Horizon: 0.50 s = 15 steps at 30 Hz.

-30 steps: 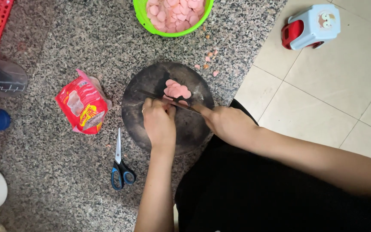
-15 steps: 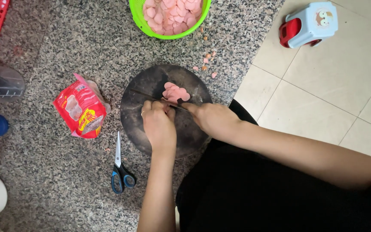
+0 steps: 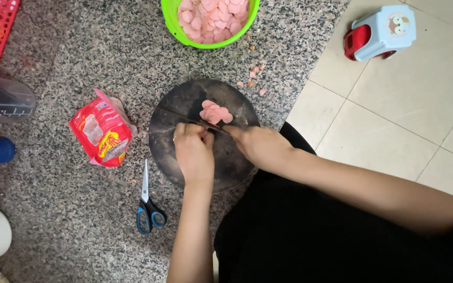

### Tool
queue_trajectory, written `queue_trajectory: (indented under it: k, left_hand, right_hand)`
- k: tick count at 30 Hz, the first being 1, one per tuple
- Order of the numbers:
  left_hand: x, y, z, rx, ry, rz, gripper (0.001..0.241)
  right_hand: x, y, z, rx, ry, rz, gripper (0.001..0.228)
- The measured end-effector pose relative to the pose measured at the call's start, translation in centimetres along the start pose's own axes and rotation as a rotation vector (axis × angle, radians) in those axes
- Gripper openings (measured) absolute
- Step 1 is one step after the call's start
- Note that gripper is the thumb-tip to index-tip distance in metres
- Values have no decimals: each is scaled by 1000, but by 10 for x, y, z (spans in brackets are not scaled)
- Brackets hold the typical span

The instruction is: Cutting sausages into thin slices on a wooden cutting board.

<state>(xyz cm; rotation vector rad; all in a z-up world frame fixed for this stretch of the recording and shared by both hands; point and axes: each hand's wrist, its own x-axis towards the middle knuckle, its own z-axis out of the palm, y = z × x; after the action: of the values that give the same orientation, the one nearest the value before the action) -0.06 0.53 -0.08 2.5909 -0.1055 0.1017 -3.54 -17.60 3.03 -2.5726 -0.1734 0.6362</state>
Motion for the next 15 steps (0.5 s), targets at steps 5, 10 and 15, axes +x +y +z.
queue_trajectory:
  k: [5, 10, 15]
  left_hand:
    - [-3, -5, 7, 25, -3, -21, 17]
    - [-2, -2, 6, 66, 8, -14, 19]
    - [-1, 4, 3, 143, -20, -2, 21]
  right_hand:
    - [-31, 4, -10, -37, 4, 6, 40]
    - [-39, 6, -17, -22, -24, 10, 42]
    - [-27, 4, -12, -24, -10, -11, 41]
